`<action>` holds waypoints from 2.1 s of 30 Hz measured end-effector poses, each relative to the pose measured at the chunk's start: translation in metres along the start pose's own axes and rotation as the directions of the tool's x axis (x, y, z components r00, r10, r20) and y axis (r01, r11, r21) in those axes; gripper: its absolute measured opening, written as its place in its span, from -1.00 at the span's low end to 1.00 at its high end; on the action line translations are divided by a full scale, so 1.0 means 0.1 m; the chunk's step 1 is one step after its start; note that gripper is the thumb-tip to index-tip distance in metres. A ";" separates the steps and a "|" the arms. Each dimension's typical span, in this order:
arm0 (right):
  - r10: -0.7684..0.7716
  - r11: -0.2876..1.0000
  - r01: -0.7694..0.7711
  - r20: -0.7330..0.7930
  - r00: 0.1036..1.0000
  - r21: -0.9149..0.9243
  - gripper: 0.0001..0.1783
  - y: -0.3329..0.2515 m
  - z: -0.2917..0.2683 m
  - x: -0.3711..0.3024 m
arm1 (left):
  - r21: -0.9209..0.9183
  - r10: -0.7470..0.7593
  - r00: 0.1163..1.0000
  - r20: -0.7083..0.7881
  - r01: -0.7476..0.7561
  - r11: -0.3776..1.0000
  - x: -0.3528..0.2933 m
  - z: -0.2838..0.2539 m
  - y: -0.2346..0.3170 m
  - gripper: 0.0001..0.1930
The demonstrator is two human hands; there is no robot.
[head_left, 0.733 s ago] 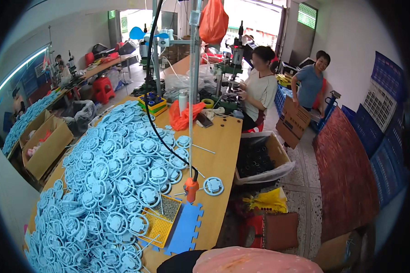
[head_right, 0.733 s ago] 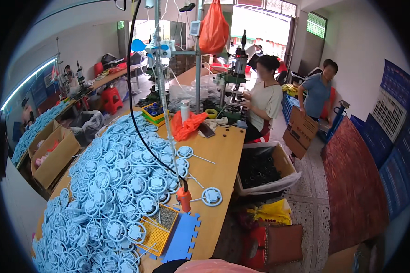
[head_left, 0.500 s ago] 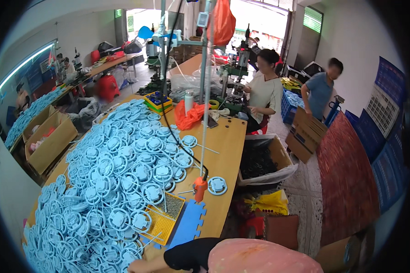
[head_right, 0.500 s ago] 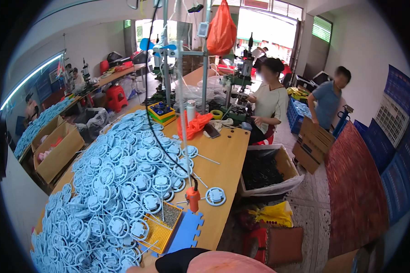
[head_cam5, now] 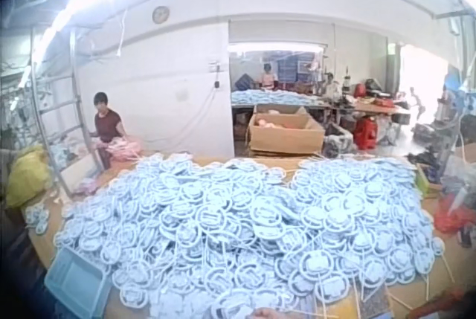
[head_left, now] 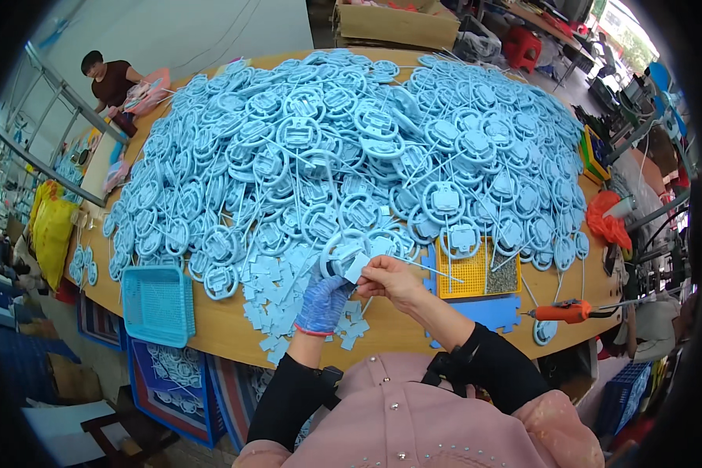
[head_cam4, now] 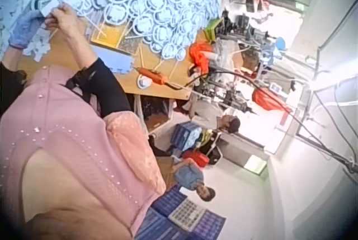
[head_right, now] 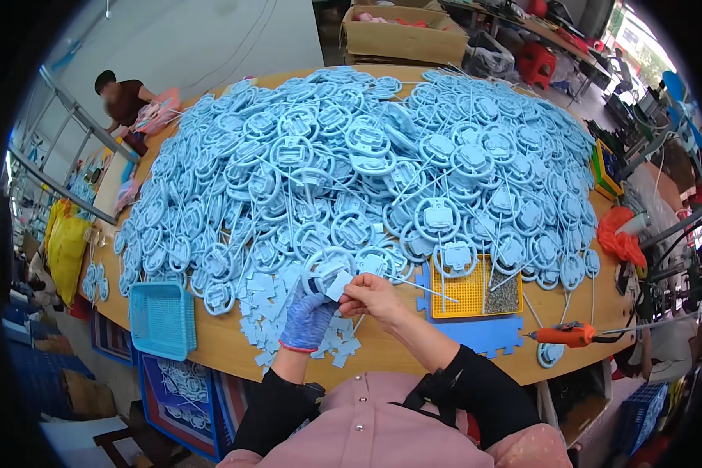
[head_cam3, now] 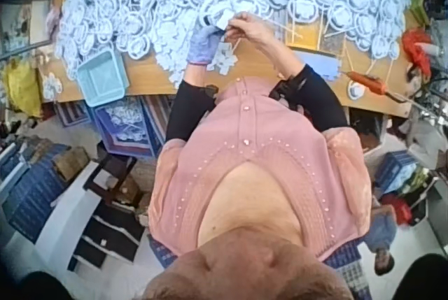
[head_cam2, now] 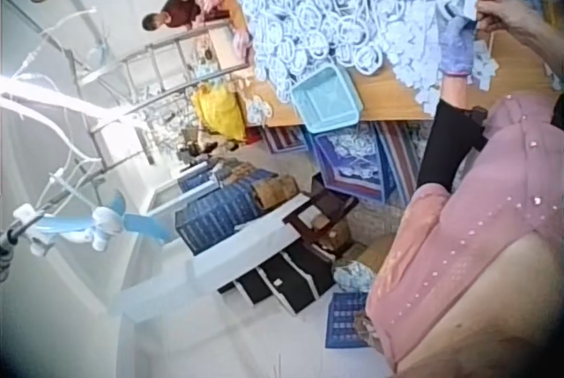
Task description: The recorder is assembling small blue plastic circular components, likely fans or similar parts, by fitting pieces together and trimming excess plastic.
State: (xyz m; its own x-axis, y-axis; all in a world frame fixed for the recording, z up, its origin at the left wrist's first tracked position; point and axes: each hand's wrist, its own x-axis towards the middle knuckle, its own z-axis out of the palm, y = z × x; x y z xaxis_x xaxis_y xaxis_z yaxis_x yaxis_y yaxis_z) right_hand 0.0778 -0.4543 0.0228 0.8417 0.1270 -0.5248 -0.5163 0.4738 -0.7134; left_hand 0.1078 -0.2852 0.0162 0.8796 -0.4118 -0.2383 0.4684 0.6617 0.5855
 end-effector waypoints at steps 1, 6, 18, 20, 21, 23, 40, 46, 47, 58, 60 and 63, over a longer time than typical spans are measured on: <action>0.010 1.000 -0.010 -0.003 1.000 0.001 -0.86 -0.01 0.02 0.01 | 0.007 -0.012 0.998 0.054 0.012 1.000 0.01 -0.01 0.03 -0.46; 0.031 0.998 -0.028 -0.053 0.998 0.061 -0.84 0.00 0.07 0.03 | 0.163 0.051 0.999 -0.004 -0.050 0.985 0.02 0.07 -0.04 -0.44; -0.252 0.916 0.226 -0.038 0.967 -0.331 -0.59 -0.21 -0.12 0.12 | 0.388 0.120 0.992 0.037 -0.124 0.913 0.04 0.20 -0.01 -0.49; -0.184 0.964 0.186 0.029 0.983 -0.191 -0.59 -0.14 -0.19 0.15 | 0.507 0.160 0.987 0.024 -0.150 0.849 0.06 0.17 -0.06 -0.51; -0.209 0.961 0.207 0.011 0.978 -0.184 -0.60 -0.01 -0.25 0.21 | 0.595 0.234 0.972 -0.001 -0.187 0.782 0.10 0.13 -0.15 -0.52; -0.233 0.961 0.217 -0.078 0.969 -0.174 -0.65 0.14 -0.24 0.18 | 0.651 0.271 0.958 -0.093 -0.148 0.745 0.13 0.13 -0.27 -0.60; -0.197 0.794 0.246 0.147 0.969 -0.555 -0.55 -0.02 -0.70 0.38 | 0.820 0.927 0.237 -0.289 0.562 0.112 -0.08 -2.36 1.37 -0.30; -0.162 -0.263 0.628 0.675 0.720 -0.732 -0.65 0.54 0.10 0.57 | 0.643 0.349 0.671 -0.654 0.251 0.723 0.08 -2.38 1.71 -0.54; -0.220 -0.356 0.590 0.678 0.701 -0.725 -0.70 0.63 0.12 0.62 | 0.584 0.194 0.623 -0.758 0.515 0.628 0.06 -2.42 1.77 -0.66; -0.309 -0.461 0.422 0.587 0.748 -0.781 -0.66 0.57 0.06 0.80 | 0.785 0.669 0.579 -0.466 -0.080 0.615 -1.47 -1.79 0.28 -0.60; -0.276 -0.502 0.425 0.605 0.747 -0.754 -0.66 0.56 0.04 0.81 | 0.886 0.794 0.469 -0.387 -0.050 0.461 -1.45 -1.74 -0.11 -0.54; -0.220 -0.462 0.443 0.584 0.782 -0.768 -0.64 0.56 -0.01 0.85 | 0.994 0.788 0.606 -0.110 0.085 0.074 -1.26 -1.70 -0.24 -0.39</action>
State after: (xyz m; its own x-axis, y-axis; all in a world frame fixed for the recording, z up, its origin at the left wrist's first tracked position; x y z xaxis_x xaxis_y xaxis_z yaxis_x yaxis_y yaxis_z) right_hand 0.1203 -0.4175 -0.0617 0.8637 0.5038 0.0177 0.4906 -0.8319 -0.2595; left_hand 0.0000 -0.1426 -0.0989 0.9111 0.3408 0.2317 0.0262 -0.6089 0.7928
